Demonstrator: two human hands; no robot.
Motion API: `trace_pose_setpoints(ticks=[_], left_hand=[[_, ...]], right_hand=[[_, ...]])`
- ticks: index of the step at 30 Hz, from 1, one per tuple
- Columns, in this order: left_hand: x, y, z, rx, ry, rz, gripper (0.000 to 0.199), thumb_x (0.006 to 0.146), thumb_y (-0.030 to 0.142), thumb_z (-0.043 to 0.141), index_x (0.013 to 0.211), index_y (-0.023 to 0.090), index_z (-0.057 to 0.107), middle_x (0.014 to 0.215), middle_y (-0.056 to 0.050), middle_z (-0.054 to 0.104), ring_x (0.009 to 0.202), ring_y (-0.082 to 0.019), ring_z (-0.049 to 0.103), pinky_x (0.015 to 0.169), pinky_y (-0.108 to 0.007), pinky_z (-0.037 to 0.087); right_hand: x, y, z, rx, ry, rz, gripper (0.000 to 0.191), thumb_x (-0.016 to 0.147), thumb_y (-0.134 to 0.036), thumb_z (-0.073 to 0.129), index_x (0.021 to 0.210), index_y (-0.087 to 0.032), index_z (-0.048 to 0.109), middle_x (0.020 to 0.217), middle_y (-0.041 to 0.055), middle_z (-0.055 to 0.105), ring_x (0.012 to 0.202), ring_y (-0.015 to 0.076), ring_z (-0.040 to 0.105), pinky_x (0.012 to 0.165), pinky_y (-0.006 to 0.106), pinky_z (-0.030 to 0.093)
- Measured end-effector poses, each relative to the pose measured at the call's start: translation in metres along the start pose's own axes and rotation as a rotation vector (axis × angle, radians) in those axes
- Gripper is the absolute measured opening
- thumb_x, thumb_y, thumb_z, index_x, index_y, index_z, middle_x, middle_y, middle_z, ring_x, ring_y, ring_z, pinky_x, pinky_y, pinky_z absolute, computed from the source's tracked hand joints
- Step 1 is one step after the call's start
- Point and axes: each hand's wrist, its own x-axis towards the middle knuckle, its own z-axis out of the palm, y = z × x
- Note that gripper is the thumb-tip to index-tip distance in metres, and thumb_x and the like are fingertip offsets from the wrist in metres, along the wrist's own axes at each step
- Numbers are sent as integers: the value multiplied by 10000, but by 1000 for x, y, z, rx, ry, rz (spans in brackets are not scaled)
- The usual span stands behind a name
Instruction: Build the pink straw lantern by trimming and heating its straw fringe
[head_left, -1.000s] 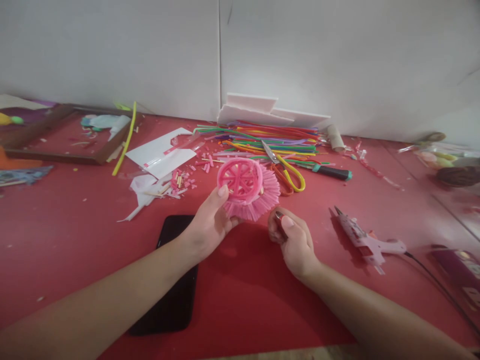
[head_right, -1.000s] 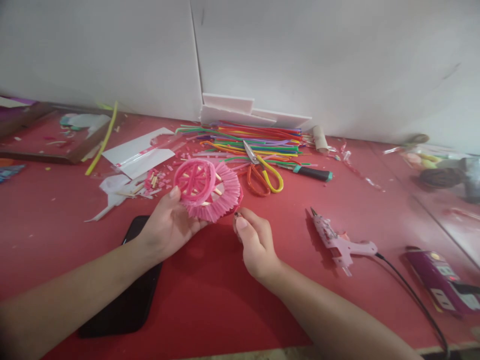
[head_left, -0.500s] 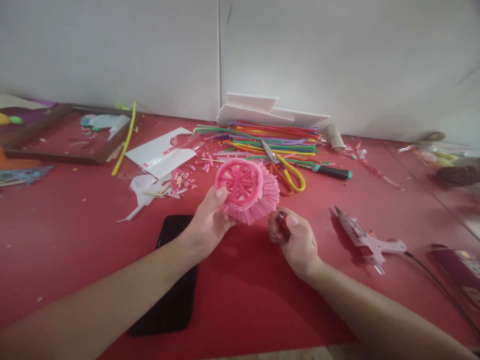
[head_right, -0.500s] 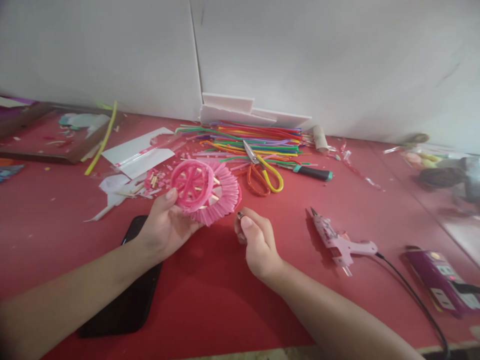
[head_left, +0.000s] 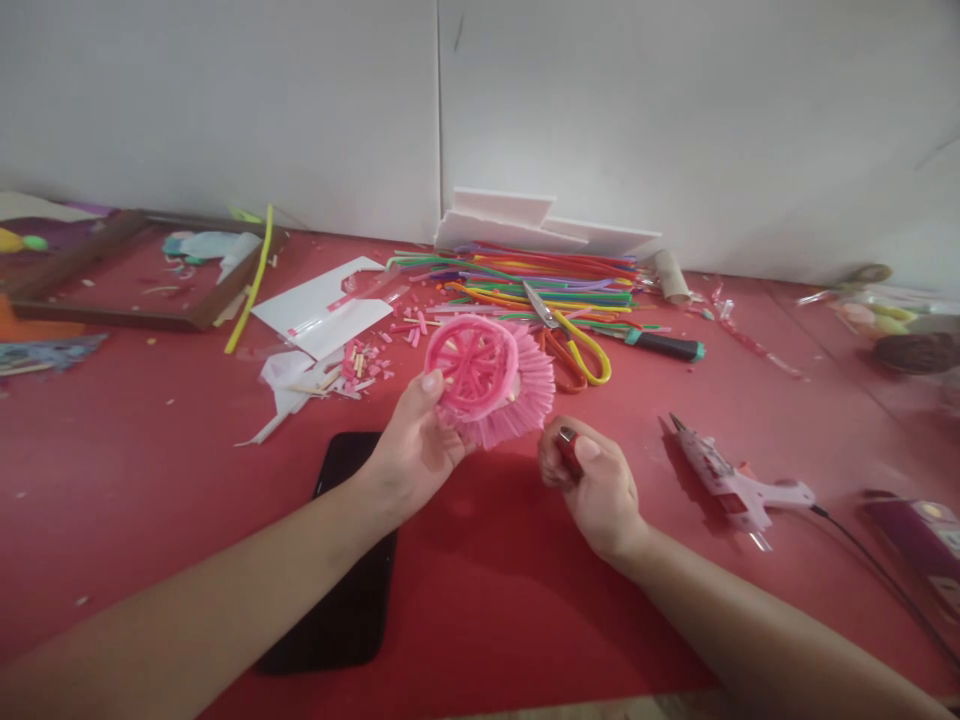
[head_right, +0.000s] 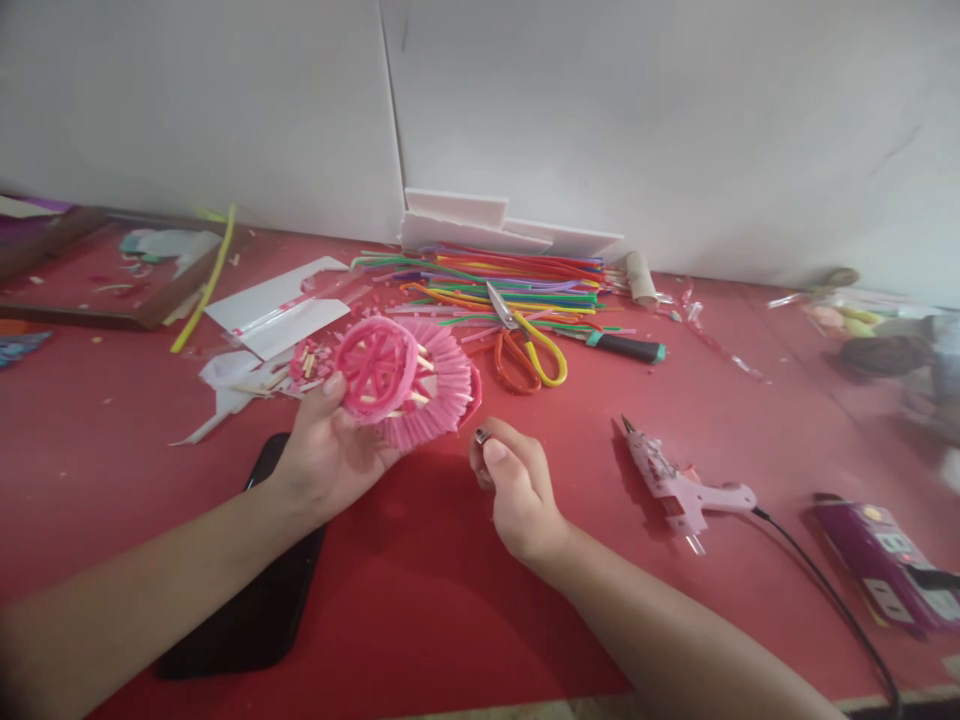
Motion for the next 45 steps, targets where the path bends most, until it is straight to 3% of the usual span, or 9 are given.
trace_pose_setpoints(ticks=[4, 9, 16, 37, 43, 45], left_hand=[[-1, 3, 4, 25, 50, -15, 419, 767, 510, 817, 1040, 201, 743, 887, -26, 818, 994, -289, 786, 914, -419, 650], [0, 1, 5, 25, 95, -21, 358, 800, 495, 795, 995, 198, 756, 862, -29, 824, 896, -264, 796, 894, -398, 651], [3, -1, 1, 62, 58, -42, 396, 917, 547, 635, 1046, 194, 759, 946, -76, 834, 1002, -296, 787, 902, -414, 644], [1, 1, 5, 44, 97, -12, 360, 883, 535, 695, 982, 195, 754, 877, -60, 830, 1013, -296, 789, 951, -421, 631], [1, 0, 2, -24, 51, -41, 348, 889, 527, 682, 1005, 207, 759, 874, -38, 829, 851, -240, 798, 760, -317, 649], [1, 0, 2, -33, 42, -36, 357, 888, 530, 682, 1019, 207, 757, 882, -37, 829, 846, -238, 795, 759, -319, 649]], right_hand=[[0, 1, 0, 4, -28, -12, 499, 956, -637, 525, 682, -220, 509, 594, -51, 372, 528, 117, 275, 503, 292, 219], [-1, 2, -2, 1, -84, -17, 472, 958, -600, 544, 688, -214, 508, 616, -48, 373, 555, 118, 287, 525, 291, 238], [-1, 4, -3, -24, -120, -18, 400, 971, -528, 537, 731, -209, 523, 646, -44, 383, 586, 123, 300, 550, 292, 250], [-2, 2, 0, -56, -152, -19, 343, 998, -465, 504, 761, -217, 509, 659, -49, 372, 586, 122, 296, 549, 291, 250], [-2, -3, 0, -133, -162, -51, 309, 991, -378, 479, 722, -225, 466, 658, -43, 369, 600, 131, 316, 557, 298, 266], [-1, -4, 0, -150, -167, -67, 299, 988, -364, 469, 724, -225, 459, 661, -41, 377, 600, 131, 325, 562, 297, 278]])
